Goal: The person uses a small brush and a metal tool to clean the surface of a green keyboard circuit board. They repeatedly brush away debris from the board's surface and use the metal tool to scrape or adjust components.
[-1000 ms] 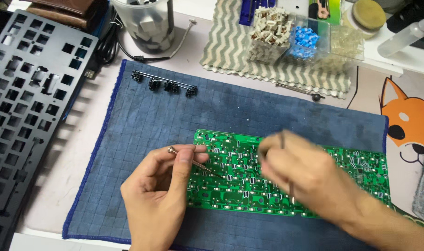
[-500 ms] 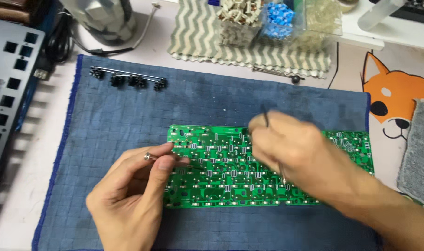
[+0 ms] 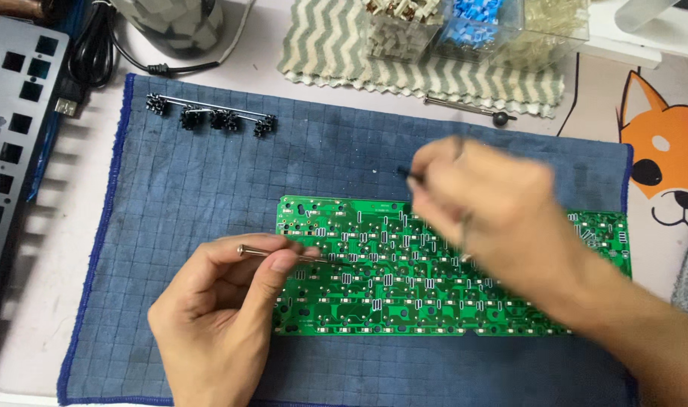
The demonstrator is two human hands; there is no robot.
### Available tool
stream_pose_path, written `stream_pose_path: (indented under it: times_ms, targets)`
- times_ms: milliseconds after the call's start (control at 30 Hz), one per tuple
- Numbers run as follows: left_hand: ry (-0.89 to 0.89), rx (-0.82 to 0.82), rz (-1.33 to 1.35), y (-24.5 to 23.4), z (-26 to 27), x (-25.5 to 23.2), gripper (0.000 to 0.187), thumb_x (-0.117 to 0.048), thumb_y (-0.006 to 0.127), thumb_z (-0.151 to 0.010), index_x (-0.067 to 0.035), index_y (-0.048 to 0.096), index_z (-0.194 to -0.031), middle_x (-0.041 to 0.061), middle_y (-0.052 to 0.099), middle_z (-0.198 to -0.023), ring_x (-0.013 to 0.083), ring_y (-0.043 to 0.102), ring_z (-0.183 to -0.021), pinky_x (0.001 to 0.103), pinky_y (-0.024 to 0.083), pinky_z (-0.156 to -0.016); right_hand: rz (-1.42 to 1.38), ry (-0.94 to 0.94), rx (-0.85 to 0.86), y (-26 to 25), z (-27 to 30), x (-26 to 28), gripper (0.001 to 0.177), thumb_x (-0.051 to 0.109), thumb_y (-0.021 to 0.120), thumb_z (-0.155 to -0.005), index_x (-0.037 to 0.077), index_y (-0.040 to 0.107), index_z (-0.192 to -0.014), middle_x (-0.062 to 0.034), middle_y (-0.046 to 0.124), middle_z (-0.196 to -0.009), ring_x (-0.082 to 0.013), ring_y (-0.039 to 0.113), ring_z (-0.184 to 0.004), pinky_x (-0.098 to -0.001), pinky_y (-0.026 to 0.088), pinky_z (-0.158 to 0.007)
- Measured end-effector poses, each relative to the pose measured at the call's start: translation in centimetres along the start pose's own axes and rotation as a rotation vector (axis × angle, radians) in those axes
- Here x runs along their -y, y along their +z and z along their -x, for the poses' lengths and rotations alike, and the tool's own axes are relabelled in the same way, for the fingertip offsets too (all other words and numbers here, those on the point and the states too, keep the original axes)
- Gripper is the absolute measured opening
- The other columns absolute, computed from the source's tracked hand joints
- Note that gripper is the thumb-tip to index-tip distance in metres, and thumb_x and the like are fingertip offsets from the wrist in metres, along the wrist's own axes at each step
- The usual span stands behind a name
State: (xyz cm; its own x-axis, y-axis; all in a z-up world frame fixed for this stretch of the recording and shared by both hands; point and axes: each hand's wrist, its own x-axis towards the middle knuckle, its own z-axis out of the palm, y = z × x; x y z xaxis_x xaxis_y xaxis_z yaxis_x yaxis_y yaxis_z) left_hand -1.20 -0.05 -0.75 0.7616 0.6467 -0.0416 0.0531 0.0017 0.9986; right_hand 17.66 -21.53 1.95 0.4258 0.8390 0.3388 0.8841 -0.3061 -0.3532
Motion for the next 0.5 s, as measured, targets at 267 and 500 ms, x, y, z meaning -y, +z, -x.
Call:
stream_pose_path:
  times_ms: [267, 500]
  targets:
    - [-0.072, 0.064, 0.056, 0.1, -0.2, -0.7, 0.009, -0.004, 0.083, -0.100, -0.002, 0.074, -0.103, 0.019, 0.095, -0.097, 0.0250, 0.098, -0.091, 0.028, 0.078, -0.088, -0.067, 0.198, -0.139, -1.7, -0.6, 0.6, 0.051, 0.005, 0.090, -0.112, 0.003, 0.049, -0.082, -0.0220, 0.082, -0.109, -0.0322, 0.085, -0.121, -0.0392, 0.054, -0.091]
    - [0.009, 0.128, -0.022, -0.1, -0.1, -0.5, 0.011, -0.006, 0.085, -0.098, -0.003, 0.077, -0.104, 0.015, 0.096, -0.100, 0.0202, 0.098, -0.095, 0.025, 0.077, -0.088, -0.943, 0.815, -0.339, -1.4, 0.4, 3.4, 0.094, 0.098, 0.052, -0.089, 0.008, 0.052, -0.119, -0.0207, 0.060, -0.084, -0.0267, 0.064, -0.075, -0.0333, 0.045, -0.071]
